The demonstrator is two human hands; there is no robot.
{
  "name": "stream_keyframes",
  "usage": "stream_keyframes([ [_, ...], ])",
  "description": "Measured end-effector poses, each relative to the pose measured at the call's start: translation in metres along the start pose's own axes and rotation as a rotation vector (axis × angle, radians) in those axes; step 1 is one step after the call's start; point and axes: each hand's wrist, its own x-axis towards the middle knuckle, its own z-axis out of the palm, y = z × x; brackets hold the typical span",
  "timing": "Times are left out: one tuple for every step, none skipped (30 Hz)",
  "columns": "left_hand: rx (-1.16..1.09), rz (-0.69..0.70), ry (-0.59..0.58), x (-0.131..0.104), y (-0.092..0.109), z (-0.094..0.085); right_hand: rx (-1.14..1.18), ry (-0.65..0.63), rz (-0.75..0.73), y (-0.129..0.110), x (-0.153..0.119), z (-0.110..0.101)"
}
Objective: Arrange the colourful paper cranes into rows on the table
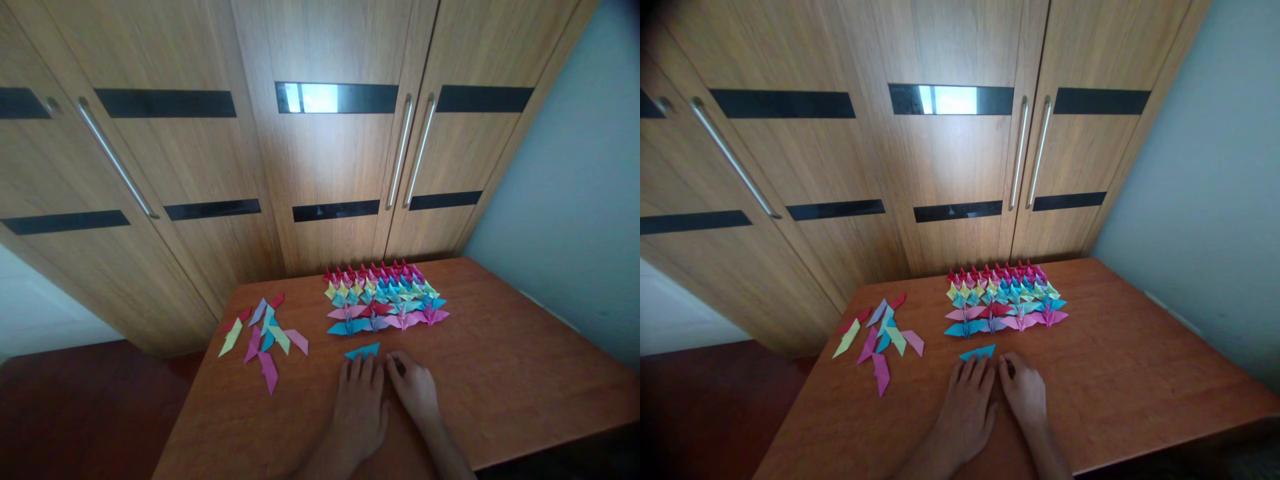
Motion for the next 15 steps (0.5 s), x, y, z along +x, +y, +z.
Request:
stream_keyframes([
  [-0.004,-0.001,-0.005,0.001,-0.002,0.0,-0.002,-0.001,-0.002,0.0,0.0,0.0],
  [-0.006,-0.003,-0.004,0.002,-0.005,0.001,-0.003,0.0,-0.003,0.0,0.0,0.0],
  [-0.005,-0.004,0.001,0.003,-0.007,0.001,-0.002,0.0,-0.005,0.0,0.0,0.0],
  [-0.003,-0.004,0.01,0.005,-0.009,0.001,0.001,-0.001,-0.008,0.0,0.0,0.0],
  [0.0,-0.004,0.019,0.005,-0.011,0.001,0.005,-0.001,-0.009,0.001,0.0,0.001],
  [0.004,-0.003,0.025,0.006,-0.012,0.002,0.009,-0.002,-0.01,0.001,0.0,0.001],
  [0.008,-0.001,0.028,0.007,-0.013,0.002,0.014,-0.005,-0.011,0.001,0.0,0.001],
  [0.01,0.0,0.029,0.008,-0.014,0.002,0.019,-0.008,-0.013,0.001,0.0,0.001],
  [0.012,0.0,0.029,0.008,-0.014,0.003,0.024,-0.013,-0.015,0.002,0.0,0.0],
  [0.012,-0.001,0.03,0.009,-0.015,0.003,0.029,-0.018,-0.017,0.002,0.0,0.0],
  [0.011,-0.002,0.03,0.009,-0.015,0.003,0.033,-0.024,-0.021,0.002,0.0,0.0],
  [0.01,-0.002,0.033,0.01,-0.015,0.004,0.034,-0.028,-0.023,0.002,0.0,0.0],
  [0.008,-0.003,0.034,0.01,-0.015,0.004,0.033,-0.03,-0.024,0.001,0.0,0.0],
  [0.006,-0.003,0.037,0.01,-0.015,0.004,0.031,-0.031,-0.023,0.001,0.001,-0.001],
  [0.004,-0.002,0.038,0.01,-0.015,0.004,0.029,-0.033,-0.021,0.001,0.001,-0.001],
])
